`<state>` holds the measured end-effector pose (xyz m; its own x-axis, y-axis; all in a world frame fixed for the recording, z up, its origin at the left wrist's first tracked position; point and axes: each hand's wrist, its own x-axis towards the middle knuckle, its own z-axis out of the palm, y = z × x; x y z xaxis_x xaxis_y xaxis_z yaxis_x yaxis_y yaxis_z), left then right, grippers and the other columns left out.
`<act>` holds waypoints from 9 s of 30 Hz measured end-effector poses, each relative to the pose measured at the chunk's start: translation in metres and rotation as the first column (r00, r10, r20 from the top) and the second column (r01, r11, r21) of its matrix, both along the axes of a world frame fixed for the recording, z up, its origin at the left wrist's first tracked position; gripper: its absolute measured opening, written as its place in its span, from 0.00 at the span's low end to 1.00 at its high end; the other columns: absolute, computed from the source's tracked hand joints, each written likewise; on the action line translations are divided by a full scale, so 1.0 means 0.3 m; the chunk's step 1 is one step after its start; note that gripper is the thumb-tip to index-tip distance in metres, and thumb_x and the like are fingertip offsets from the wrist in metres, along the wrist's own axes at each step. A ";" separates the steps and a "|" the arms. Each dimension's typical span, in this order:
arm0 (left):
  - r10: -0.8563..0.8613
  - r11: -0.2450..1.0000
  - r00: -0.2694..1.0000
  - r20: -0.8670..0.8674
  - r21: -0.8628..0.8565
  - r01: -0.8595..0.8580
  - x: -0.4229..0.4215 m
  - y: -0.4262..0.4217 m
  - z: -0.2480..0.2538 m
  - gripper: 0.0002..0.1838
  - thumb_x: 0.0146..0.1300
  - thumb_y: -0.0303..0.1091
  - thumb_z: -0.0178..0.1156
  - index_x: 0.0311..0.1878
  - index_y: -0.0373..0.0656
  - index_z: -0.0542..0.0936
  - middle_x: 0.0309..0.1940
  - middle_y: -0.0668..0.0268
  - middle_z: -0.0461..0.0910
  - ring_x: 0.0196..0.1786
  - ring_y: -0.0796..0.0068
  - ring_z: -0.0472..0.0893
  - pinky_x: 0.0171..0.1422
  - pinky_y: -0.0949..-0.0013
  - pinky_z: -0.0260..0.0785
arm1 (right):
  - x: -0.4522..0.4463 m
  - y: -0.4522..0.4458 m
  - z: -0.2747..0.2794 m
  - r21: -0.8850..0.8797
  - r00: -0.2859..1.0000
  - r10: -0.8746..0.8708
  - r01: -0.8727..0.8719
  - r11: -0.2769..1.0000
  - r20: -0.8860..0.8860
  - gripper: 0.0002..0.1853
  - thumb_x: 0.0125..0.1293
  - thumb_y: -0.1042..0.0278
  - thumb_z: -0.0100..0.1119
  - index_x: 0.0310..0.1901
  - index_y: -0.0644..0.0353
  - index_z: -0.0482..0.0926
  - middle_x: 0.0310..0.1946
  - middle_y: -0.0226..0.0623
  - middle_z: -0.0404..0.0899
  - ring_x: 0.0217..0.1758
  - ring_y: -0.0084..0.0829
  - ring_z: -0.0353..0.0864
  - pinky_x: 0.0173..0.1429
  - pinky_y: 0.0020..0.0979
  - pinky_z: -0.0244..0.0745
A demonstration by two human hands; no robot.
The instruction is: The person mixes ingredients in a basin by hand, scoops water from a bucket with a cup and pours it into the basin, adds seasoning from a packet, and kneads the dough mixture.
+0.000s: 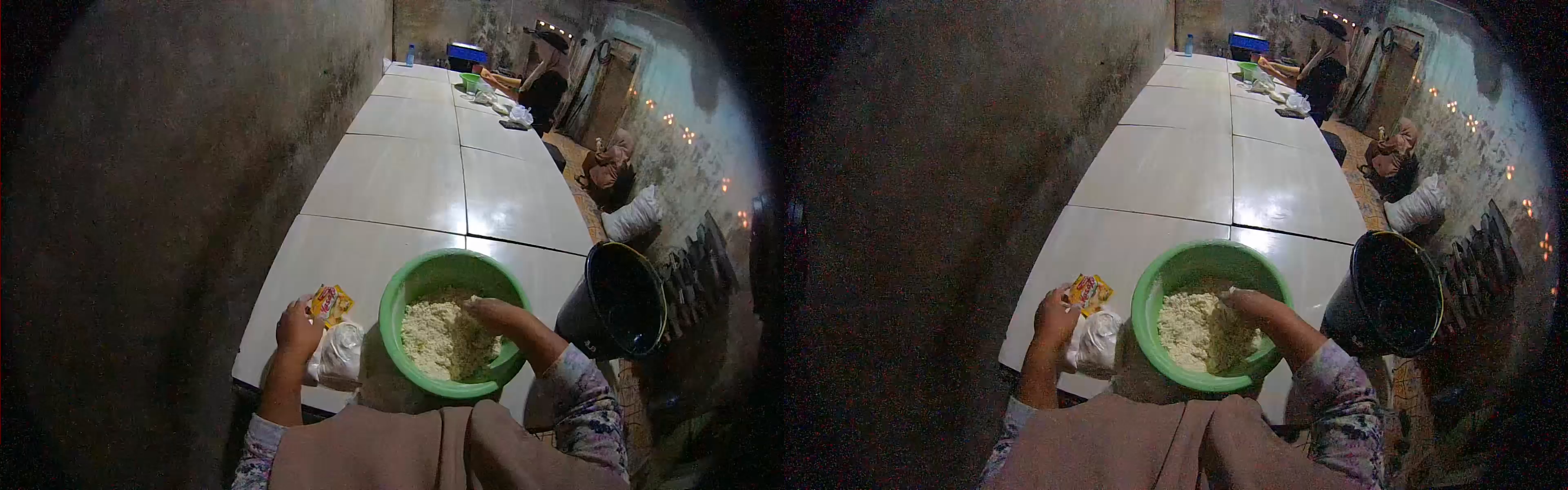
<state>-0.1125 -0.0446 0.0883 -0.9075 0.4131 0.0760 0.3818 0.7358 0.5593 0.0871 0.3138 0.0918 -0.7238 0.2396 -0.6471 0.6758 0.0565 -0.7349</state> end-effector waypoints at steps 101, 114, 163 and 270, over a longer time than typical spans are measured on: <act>-0.735 0.432 0.542 -0.408 0.334 0.838 0.260 0.222 -0.037 0.02 0.44 0.34 0.53 0.23 0.48 0.72 0.21 0.65 0.70 0.30 0.59 0.72 0.55 0.56 0.62 | 0.142 -0.154 -0.196 0.416 0.940 0.333 -0.333 0.846 0.075 0.38 0.58 0.70 0.61 0.71 0.54 0.58 0.60 0.58 0.69 0.61 0.51 0.73 0.59 0.47 0.71; -0.774 0.416 0.514 -0.369 0.315 0.853 0.255 0.217 -0.023 0.03 0.44 0.33 0.54 0.24 0.48 0.72 0.22 0.64 0.71 0.31 0.59 0.72 0.52 0.57 0.62 | -0.019 -0.251 0.169 0.901 0.882 0.465 -0.263 0.345 0.079 0.13 0.63 0.63 0.56 0.44 0.63 0.75 0.33 0.51 0.81 0.37 0.53 0.82 0.40 0.50 0.77; -0.769 0.424 0.498 -0.401 0.264 0.866 0.256 0.218 -0.009 0.02 0.44 0.33 0.54 0.23 0.47 0.73 0.21 0.65 0.69 0.30 0.61 0.71 0.51 0.58 0.62 | 0.060 -0.157 0.187 0.855 0.894 0.394 -0.026 0.518 -0.212 0.20 0.60 0.73 0.55 0.55 0.58 0.68 0.40 0.56 0.76 0.45 0.58 0.77 0.46 0.52 0.72; -0.743 0.409 0.505 -0.440 0.299 0.862 0.253 0.229 -0.026 0.03 0.46 0.34 0.51 0.23 0.47 0.71 0.19 0.64 0.66 0.28 0.59 0.69 0.50 0.57 0.62 | 0.187 -0.269 0.025 0.267 0.986 0.166 -0.163 0.950 0.012 0.32 0.63 0.62 0.58 0.69 0.55 0.62 0.57 0.56 0.74 0.57 0.51 0.75 0.58 0.44 0.72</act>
